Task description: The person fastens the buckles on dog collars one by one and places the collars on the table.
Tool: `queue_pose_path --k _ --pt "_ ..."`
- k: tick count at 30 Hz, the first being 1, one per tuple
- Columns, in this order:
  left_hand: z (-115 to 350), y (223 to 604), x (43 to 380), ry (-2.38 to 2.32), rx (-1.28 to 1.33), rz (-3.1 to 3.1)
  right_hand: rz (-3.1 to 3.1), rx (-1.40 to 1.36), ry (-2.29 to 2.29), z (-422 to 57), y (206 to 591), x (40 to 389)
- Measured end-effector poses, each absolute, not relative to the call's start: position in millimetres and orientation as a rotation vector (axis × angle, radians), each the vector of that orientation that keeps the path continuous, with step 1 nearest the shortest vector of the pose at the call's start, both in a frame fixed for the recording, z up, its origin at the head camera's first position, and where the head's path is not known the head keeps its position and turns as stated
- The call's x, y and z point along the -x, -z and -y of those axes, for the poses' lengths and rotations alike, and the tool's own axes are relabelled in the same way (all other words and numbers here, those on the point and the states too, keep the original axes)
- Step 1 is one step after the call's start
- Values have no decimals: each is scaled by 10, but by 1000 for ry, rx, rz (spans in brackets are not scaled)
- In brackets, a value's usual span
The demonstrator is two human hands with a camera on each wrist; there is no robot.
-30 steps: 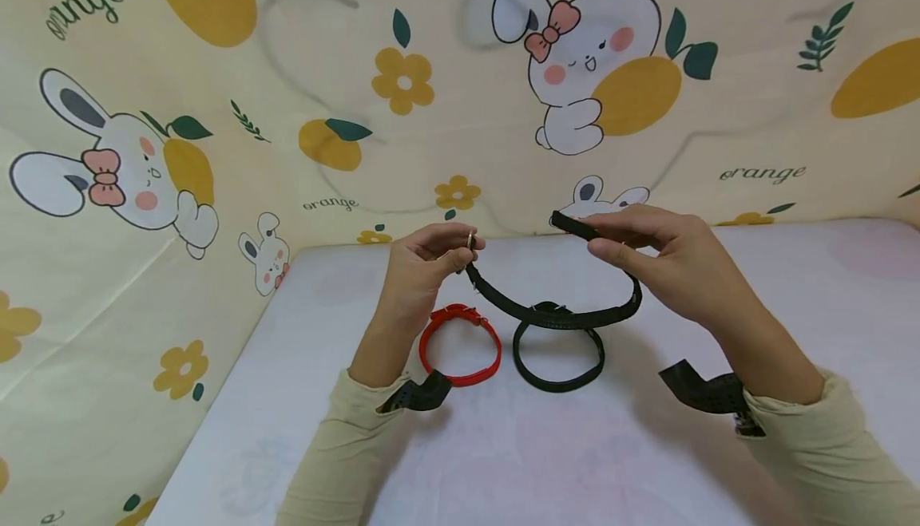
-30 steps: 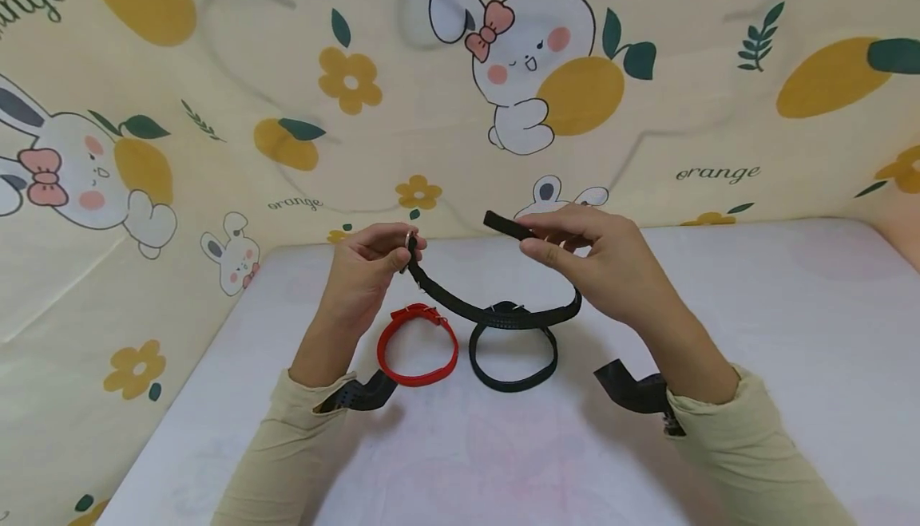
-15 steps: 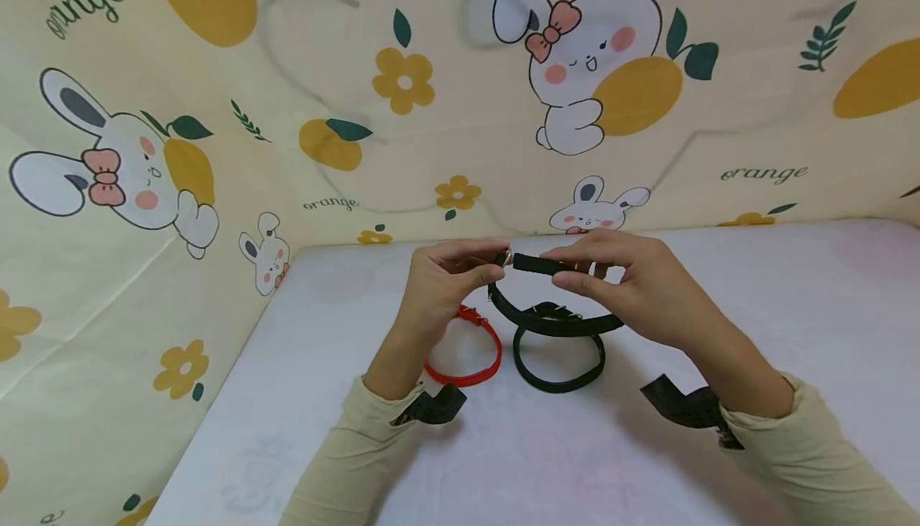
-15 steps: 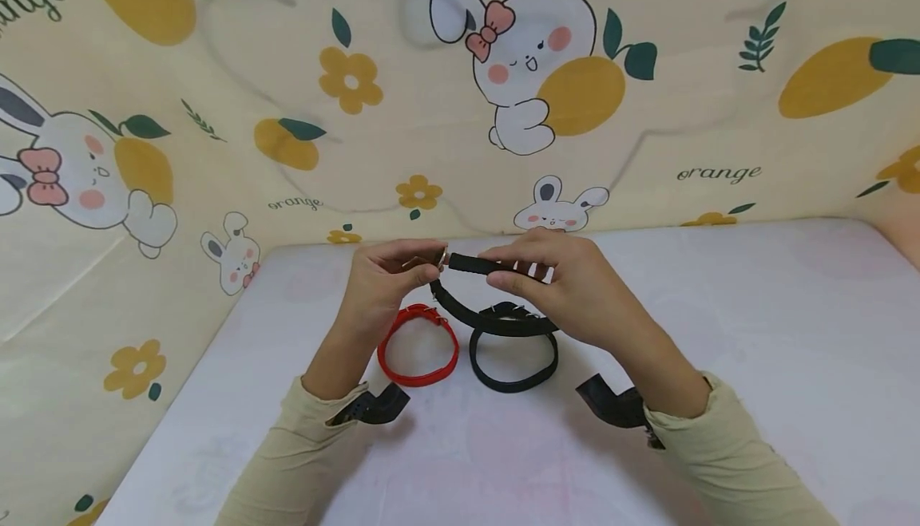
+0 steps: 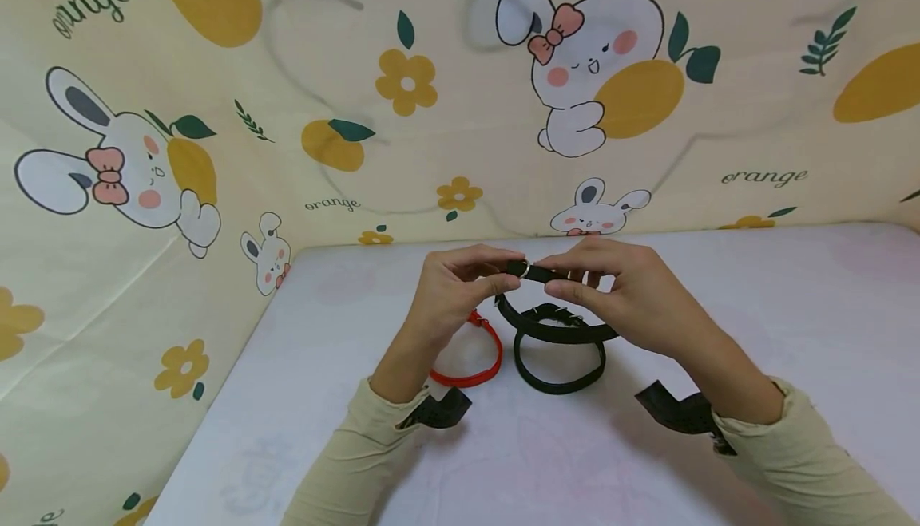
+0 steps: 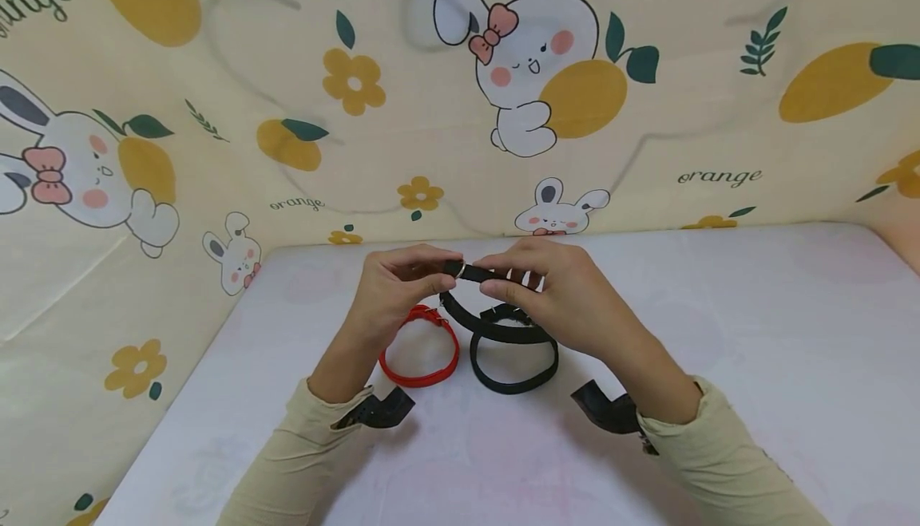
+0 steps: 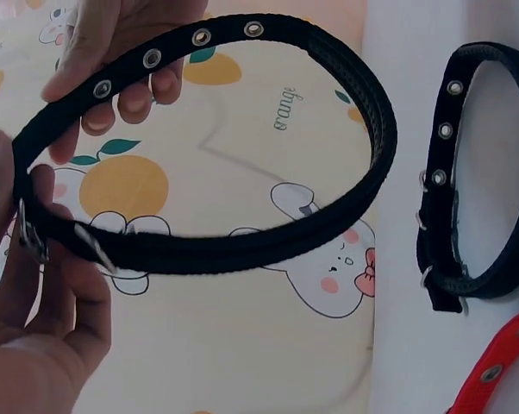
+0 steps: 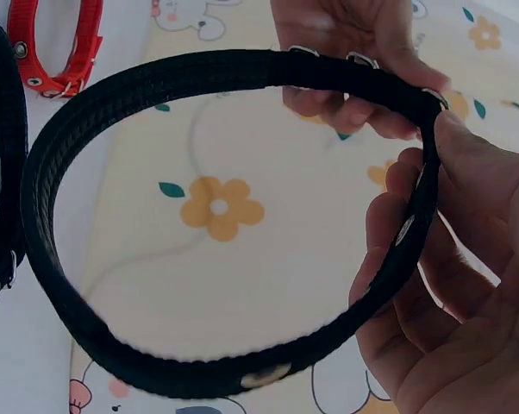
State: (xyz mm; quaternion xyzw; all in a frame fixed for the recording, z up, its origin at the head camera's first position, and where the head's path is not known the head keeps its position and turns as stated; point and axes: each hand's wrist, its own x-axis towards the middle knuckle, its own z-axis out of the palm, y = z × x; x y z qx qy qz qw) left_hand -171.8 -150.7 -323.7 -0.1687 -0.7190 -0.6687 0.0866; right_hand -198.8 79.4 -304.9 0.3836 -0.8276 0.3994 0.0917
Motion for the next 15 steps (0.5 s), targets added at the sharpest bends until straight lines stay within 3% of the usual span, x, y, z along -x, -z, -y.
queue_pose_path --k 9,15 --pt "1575 3189 1722 2096 136 2086 2642 -1049 -1131 -851 3013 2036" --pt "1580 3161 1719 2137 130 2131 2608 -973 -1150 -882 3004 2056"
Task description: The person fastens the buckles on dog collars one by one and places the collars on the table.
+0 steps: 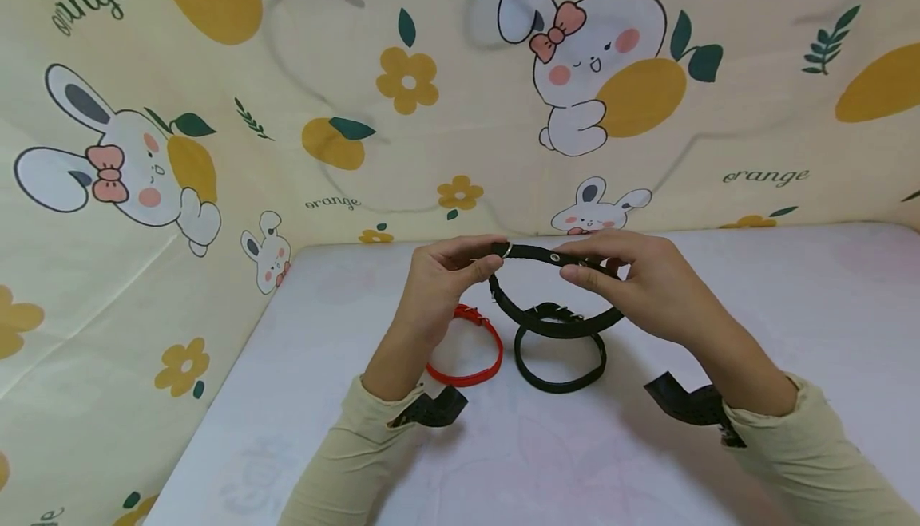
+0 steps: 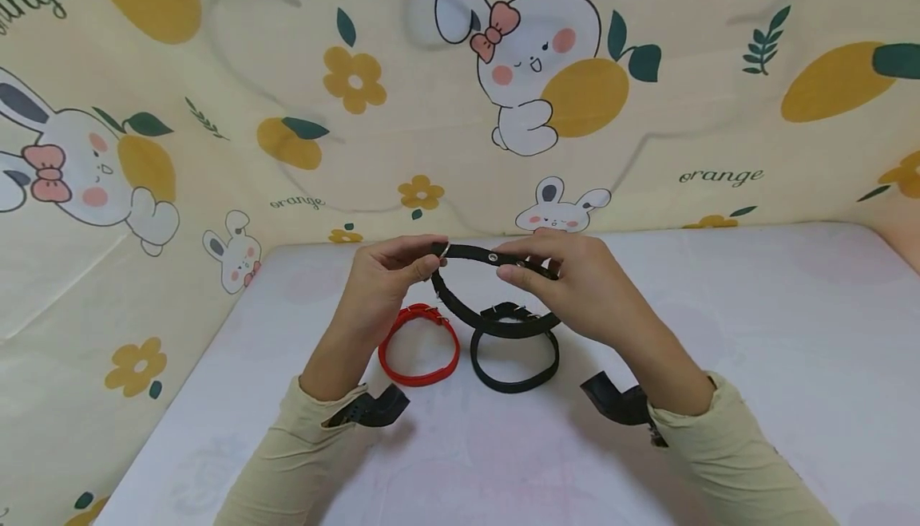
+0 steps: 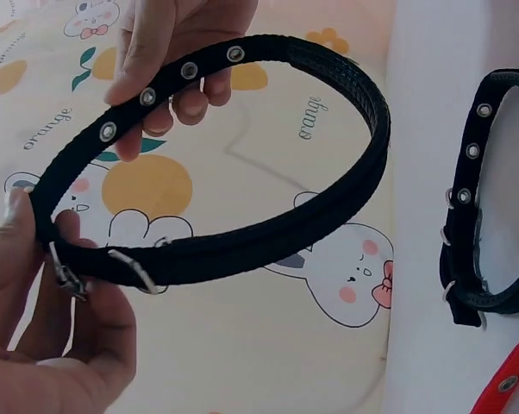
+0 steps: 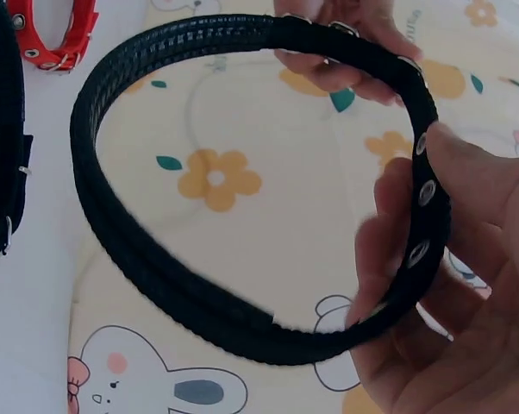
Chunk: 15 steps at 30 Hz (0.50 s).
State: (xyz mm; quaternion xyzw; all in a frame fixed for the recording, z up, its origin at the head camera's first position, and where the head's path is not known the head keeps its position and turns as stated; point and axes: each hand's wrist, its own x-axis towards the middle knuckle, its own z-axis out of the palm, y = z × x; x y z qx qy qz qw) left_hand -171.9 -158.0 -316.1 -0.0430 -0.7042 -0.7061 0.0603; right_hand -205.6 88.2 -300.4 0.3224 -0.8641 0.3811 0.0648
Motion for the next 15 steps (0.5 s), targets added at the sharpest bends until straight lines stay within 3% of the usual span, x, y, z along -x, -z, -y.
queue_pose_path --k 15 --pt "1498 3175 1698 2018 263 2227 2579 -979 -1139 -836 2998 2028"
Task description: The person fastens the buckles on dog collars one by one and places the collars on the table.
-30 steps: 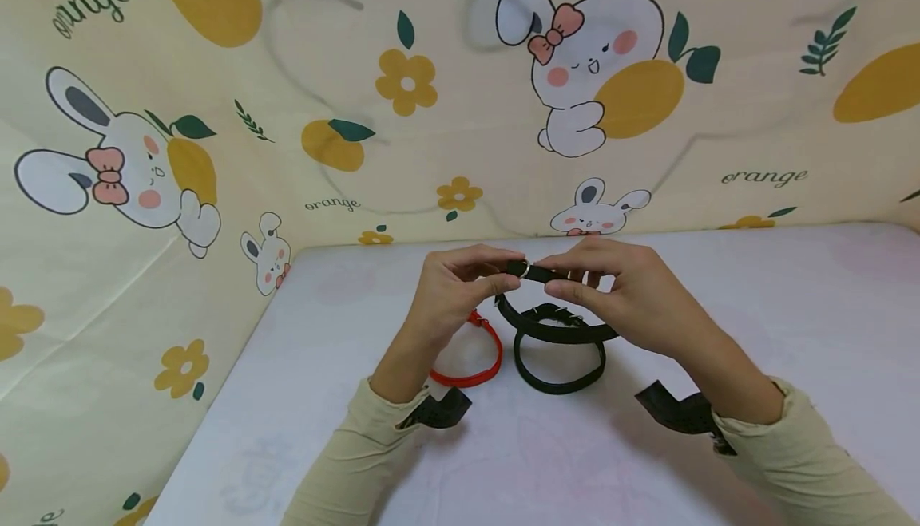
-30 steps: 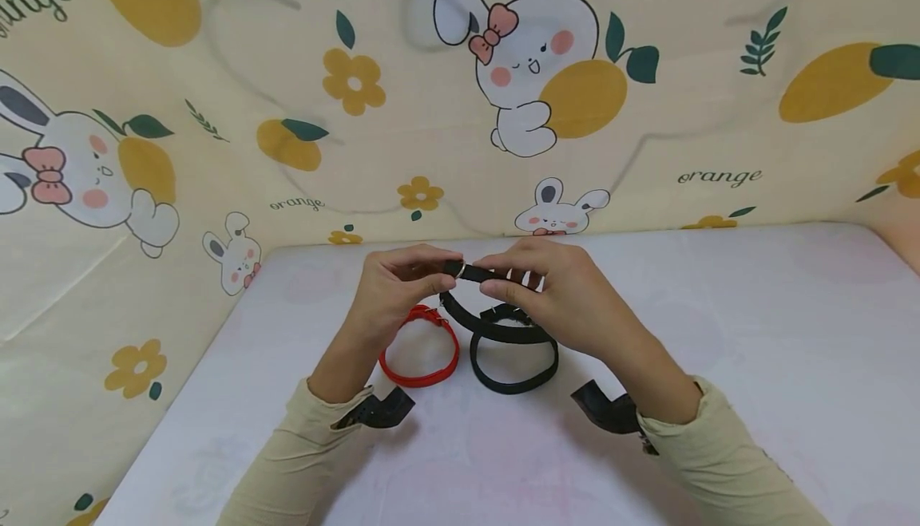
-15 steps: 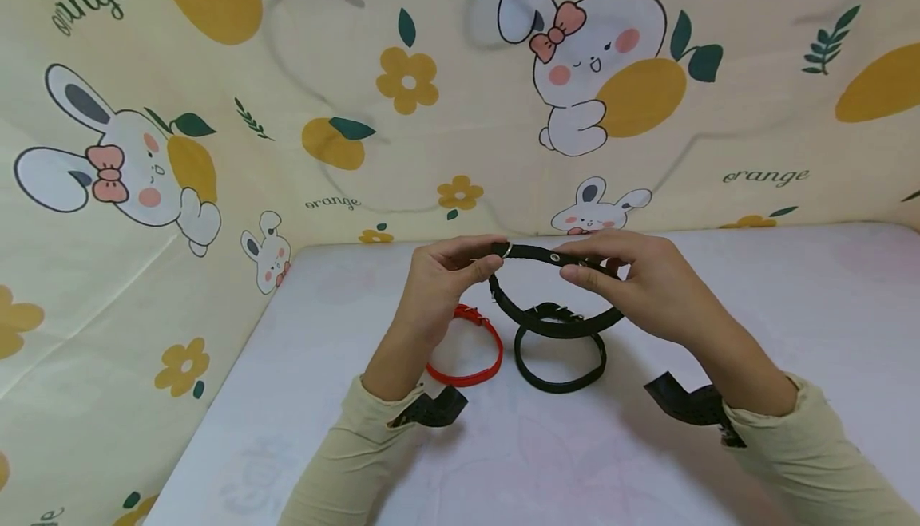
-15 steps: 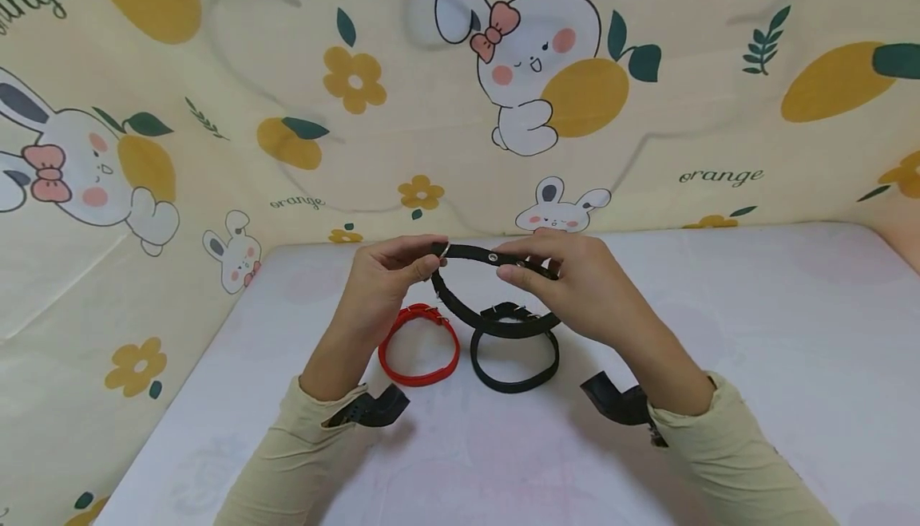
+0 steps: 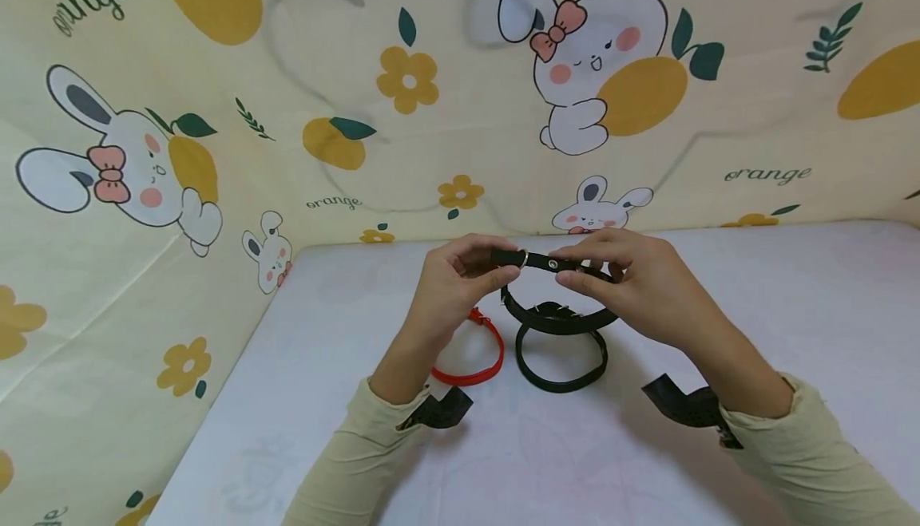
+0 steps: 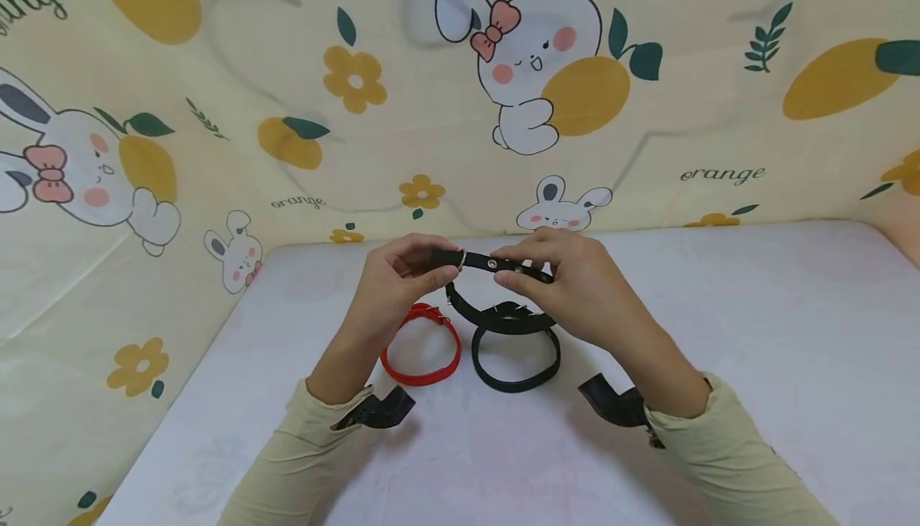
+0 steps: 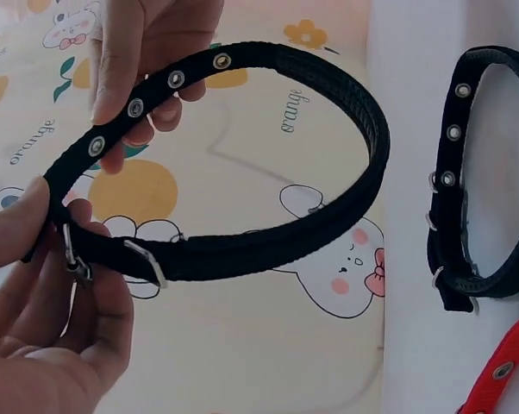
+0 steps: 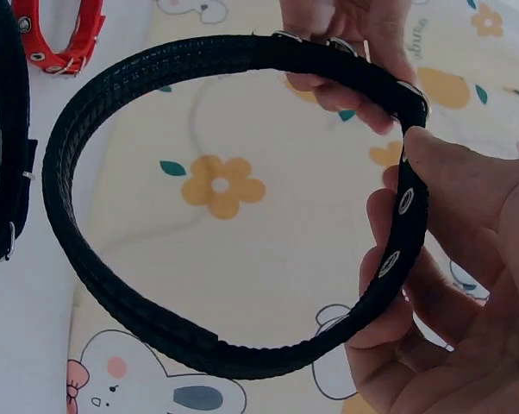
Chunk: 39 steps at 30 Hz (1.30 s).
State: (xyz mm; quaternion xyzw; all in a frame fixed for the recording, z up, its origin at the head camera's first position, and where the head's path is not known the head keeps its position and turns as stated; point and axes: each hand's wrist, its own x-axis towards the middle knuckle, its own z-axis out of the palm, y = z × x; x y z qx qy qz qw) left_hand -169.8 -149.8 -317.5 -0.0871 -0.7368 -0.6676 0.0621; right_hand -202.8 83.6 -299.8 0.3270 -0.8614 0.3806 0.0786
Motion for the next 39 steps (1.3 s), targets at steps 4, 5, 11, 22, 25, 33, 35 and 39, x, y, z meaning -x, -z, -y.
queue_pose_path --k 4,5,11,22,25,33,35,39 --pt "1475 3180 1696 2002 297 2254 2564 -1044 -1102 -829 3011 2043" --pt "1468 3183 1695 2000 312 2260 2555 -1075 -1103 -828 3015 2047" --pt "1421 3223 1669 2033 367 2281 2487 -1305 -1154 -807 3076 2034" --pt "1457 3230 1696 2085 332 2358 2556 -1276 -1214 -807 3061 2034" --pt "1481 3242 1710 2090 300 2373 2571 -1231 -1249 -827 3052 2040" --pt "1457 3275 1707 2101 154 2191 2551 -1192 -1299 -786 3109 2071" --pt "1432 3273 1698 2090 118 2152 2544 -1167 -1284 -757 3133 2080" --pt "1378 3260 1681 2035 90 2109 2547 -1081 -1270 -726 3149 2072"
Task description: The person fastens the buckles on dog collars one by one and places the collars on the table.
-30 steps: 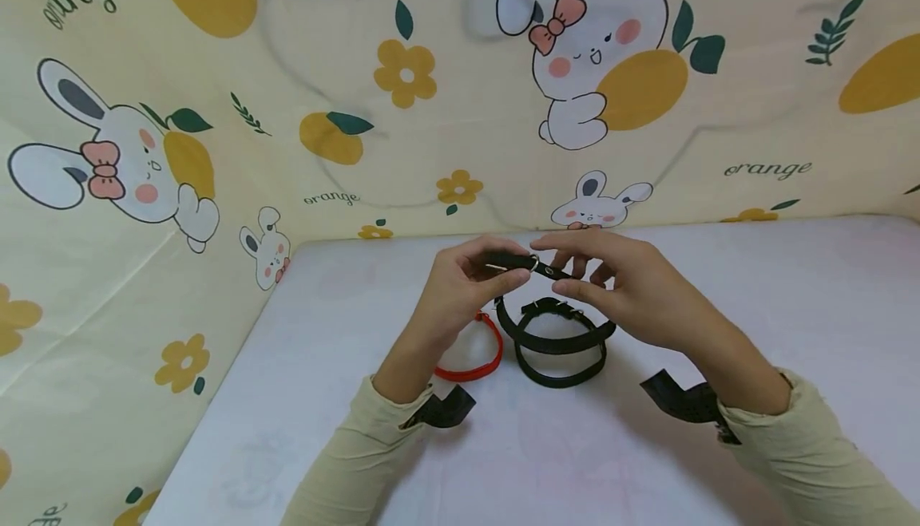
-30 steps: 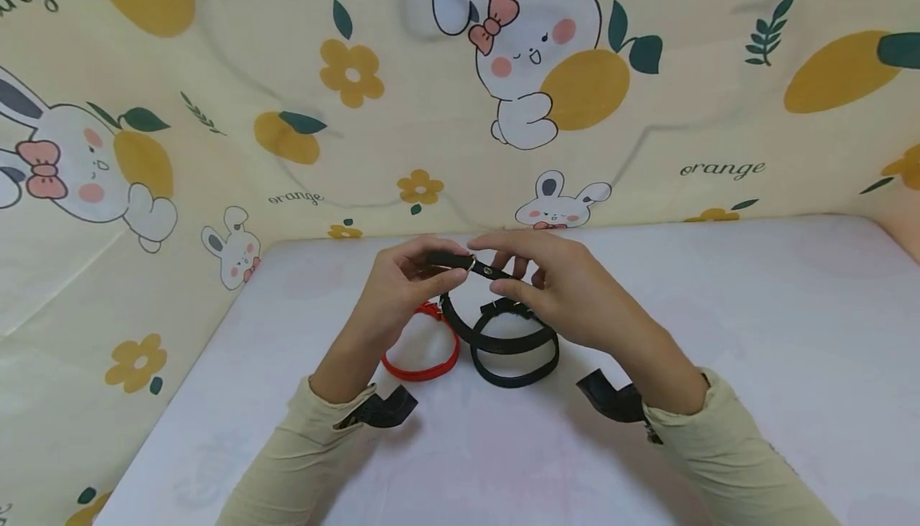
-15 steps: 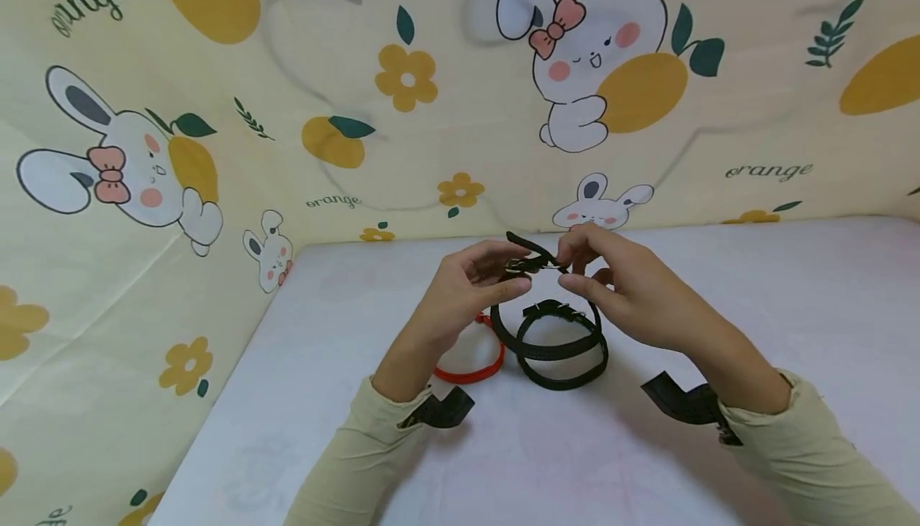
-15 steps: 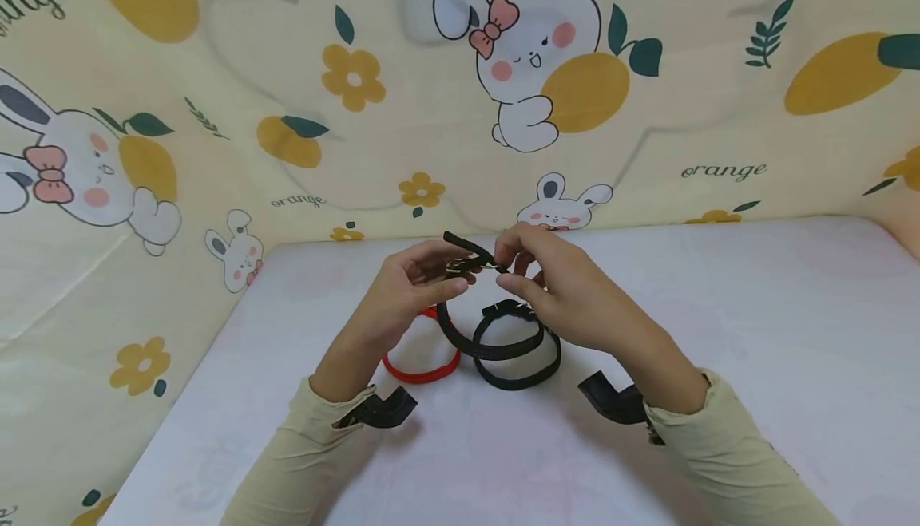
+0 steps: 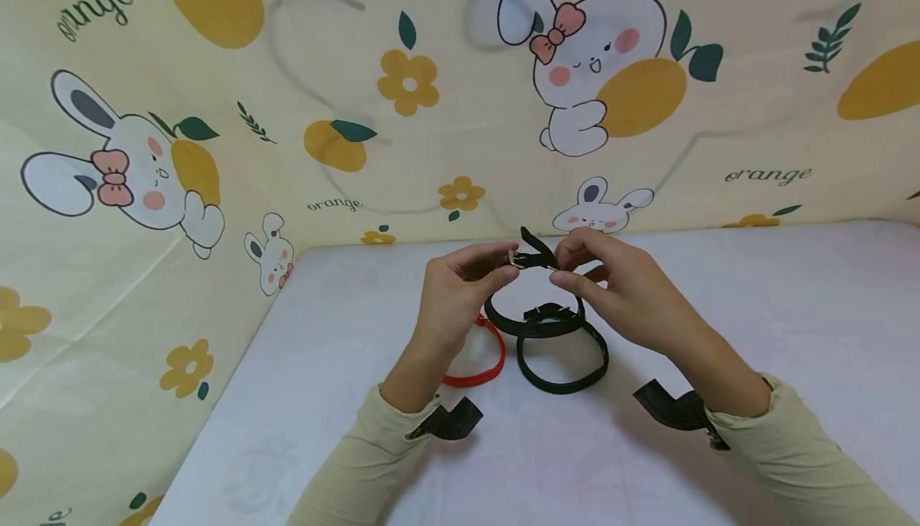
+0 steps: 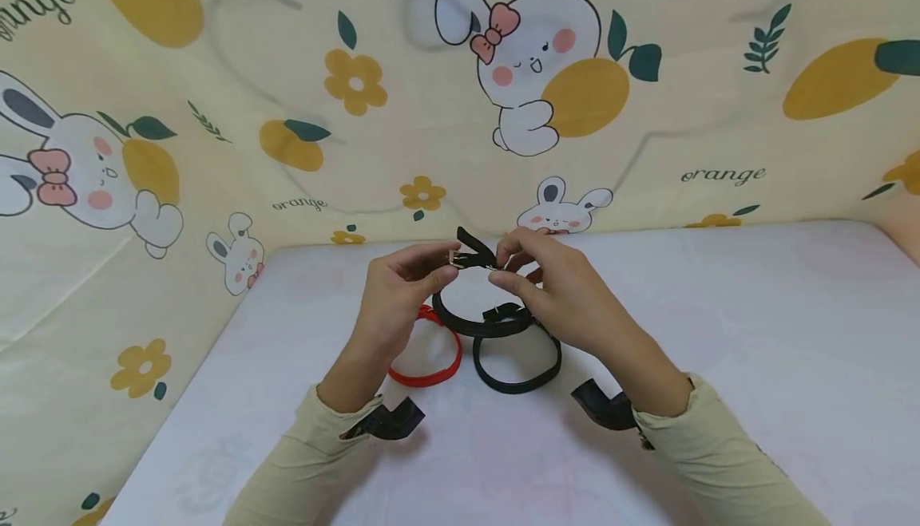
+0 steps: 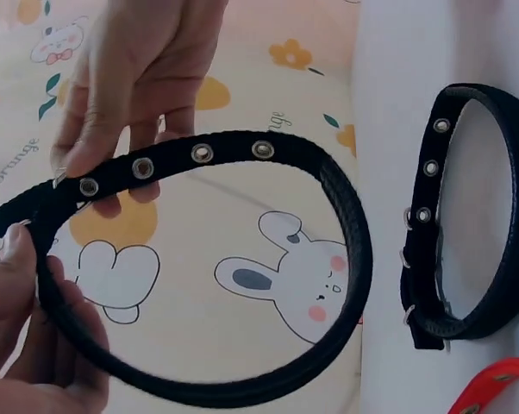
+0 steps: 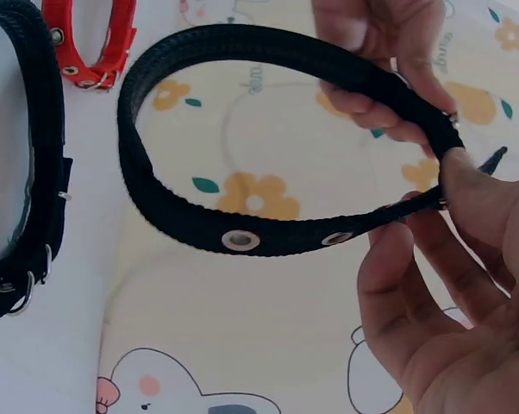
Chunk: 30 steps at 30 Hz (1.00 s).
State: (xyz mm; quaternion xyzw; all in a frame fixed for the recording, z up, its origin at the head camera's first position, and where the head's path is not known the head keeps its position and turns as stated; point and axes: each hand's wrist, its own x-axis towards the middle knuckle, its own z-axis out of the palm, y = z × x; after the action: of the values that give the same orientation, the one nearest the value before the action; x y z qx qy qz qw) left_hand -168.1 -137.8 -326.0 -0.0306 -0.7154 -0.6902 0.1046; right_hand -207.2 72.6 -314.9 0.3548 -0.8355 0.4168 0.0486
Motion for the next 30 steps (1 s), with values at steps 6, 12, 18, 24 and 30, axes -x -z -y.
queue_pose_path --k 6,12,18,24,30 --pt "1331 3256 1671 1955 108 2106 2548 -982 -1339 -716 3156 2031" --pt "1356 3259 1667 1779 162 2150 2604 -978 -1353 -708 3153 2028" --pt "1346 3272 1681 1728 268 2149 2598 -938 -1367 -686 3159 2030" --pt "1348 3272 1686 1727 282 2140 2613 -921 -1400 -677 3157 2022" --pt "1344 3292 1686 1728 326 2112 2545 -946 -1328 -678 3176 2023"
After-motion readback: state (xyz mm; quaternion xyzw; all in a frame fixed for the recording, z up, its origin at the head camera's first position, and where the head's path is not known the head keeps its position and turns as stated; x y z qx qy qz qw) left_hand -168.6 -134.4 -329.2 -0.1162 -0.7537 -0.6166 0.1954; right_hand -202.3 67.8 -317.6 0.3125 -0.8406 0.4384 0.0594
